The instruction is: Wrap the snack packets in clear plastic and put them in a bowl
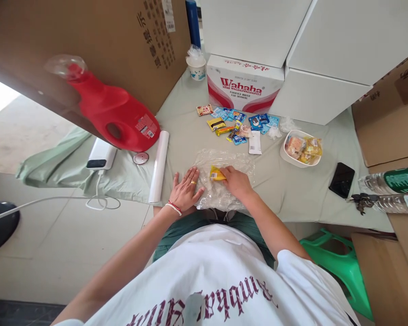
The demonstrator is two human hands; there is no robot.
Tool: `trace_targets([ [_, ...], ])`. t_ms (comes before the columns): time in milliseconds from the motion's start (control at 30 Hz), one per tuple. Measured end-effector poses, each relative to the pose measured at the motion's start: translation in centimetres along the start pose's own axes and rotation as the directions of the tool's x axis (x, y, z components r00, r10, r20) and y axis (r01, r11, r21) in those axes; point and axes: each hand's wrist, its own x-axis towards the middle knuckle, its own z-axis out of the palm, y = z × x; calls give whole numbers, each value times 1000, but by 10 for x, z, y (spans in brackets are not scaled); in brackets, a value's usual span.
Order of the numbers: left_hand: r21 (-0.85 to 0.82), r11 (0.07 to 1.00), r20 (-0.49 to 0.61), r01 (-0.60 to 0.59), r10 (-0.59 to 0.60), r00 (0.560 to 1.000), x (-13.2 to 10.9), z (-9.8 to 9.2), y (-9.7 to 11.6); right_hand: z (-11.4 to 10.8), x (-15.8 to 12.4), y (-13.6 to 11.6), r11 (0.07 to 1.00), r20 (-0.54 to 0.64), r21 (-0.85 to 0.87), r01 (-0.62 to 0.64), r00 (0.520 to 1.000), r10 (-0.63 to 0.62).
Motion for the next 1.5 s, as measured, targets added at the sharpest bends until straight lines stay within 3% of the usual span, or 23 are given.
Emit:
trace_targets([
  [67, -19, 1000, -1, -13, 13, 1000, -5, -2, -5, 11, -2, 2, 997, -4, 69, 39, 999, -39],
  [233, -88, 986, 54, -143, 148, 988, -31, -13, -22, 22, -46, 39, 954, -223, 182, 236, 955, -194],
  [367, -134, 966, 131, -219, 236, 963, -43, -18, -27, 32, -94, 68, 908, -148, 117, 402, 911, -384],
  [533, -162, 976, 14, -144, 148, 989, -38, -11, -19, 50, -109, 79, 910, -256, 174, 376, 910, -327],
  [667, -314, 946, -112, -75, 42, 993, -18, -7, -15, 35, -89, 80, 867, -265, 375, 329, 934, -240],
  [833, -469, 883, -191, 26, -130, 973, 32, -4, -22, 1, -54, 90, 807, -94, 587, 60, 996, -5],
  [933, -420, 883, -188, 210, -311, 932, 54, 2, -23, -14, -32, 99, 899, -29, 427, -99, 992, 123],
  [1033, -353, 879, -223, 322, -413, 883, 62, 9, -16, -28, -9, 102, 977, -125, 108, -183, 973, 196],
  [1100, -335, 878, -249, 343, -433, 866, 64, 12, -9, -36, 9, 95, 987, -187, 11, -161, 969, 161],
  [1267, -297, 867, -248, 400, -475, 845, 68, 9, 4, -34, 67, 53, 1000, -96, -10, -20, 995, 19],
  [1400, -157, 887, -187, 435, -459, 869, 71, 6, 6, -21, 103, 26, 996, 14, 40, -78, 997, 78],
  [1500, -109, 890, -178, 443, -456, 872, 70, 5, 5, -21, 110, 20, 992, 46, 89, -89, 995, 85],
])
